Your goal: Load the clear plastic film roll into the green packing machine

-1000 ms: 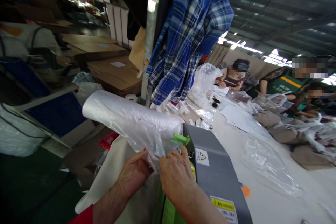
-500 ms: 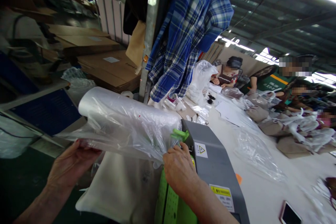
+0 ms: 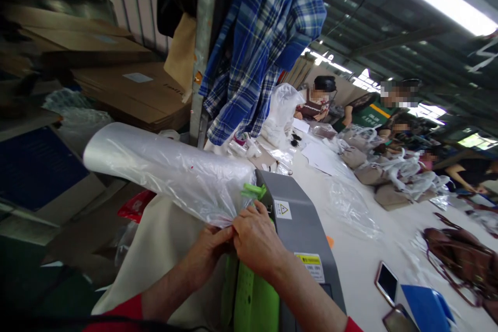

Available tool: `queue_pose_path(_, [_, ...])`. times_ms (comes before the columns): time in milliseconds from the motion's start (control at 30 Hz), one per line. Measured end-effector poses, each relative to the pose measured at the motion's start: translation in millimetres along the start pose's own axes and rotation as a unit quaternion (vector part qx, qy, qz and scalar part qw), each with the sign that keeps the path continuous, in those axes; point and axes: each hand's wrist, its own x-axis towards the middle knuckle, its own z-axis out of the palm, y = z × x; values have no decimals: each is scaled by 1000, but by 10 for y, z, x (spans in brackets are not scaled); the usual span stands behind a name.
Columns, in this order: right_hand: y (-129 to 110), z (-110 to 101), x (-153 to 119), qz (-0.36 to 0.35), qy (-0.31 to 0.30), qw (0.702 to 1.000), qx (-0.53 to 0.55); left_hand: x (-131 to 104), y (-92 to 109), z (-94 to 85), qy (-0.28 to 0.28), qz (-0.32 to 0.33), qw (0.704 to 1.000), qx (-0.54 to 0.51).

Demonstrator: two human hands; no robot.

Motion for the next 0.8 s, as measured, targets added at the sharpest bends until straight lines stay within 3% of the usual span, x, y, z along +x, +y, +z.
queue_pose_path(167, [275,-93,-394,18,196,978,67,91,5,143,73,26,996,33])
queue_pose_path(333, [701,-87,-936,146,285,944,72,50,23,151,101,36,981,159])
queue_pose_path(433, [909,-71,-1140,252,295,913,128,41,24,162,110,42,967,227])
queue_pose_path(533, [1125,-41,-1214,311,297,882,192,34,6,153,115,39,961,248])
queue_pose_path(633, [1411,50,-1192,328,298,856,266,22,-30,113,121,45,956,263])
queue_pose_path(800, [1997,364,-989,315,241,829,395,40,-135,-12,138,29,957,253])
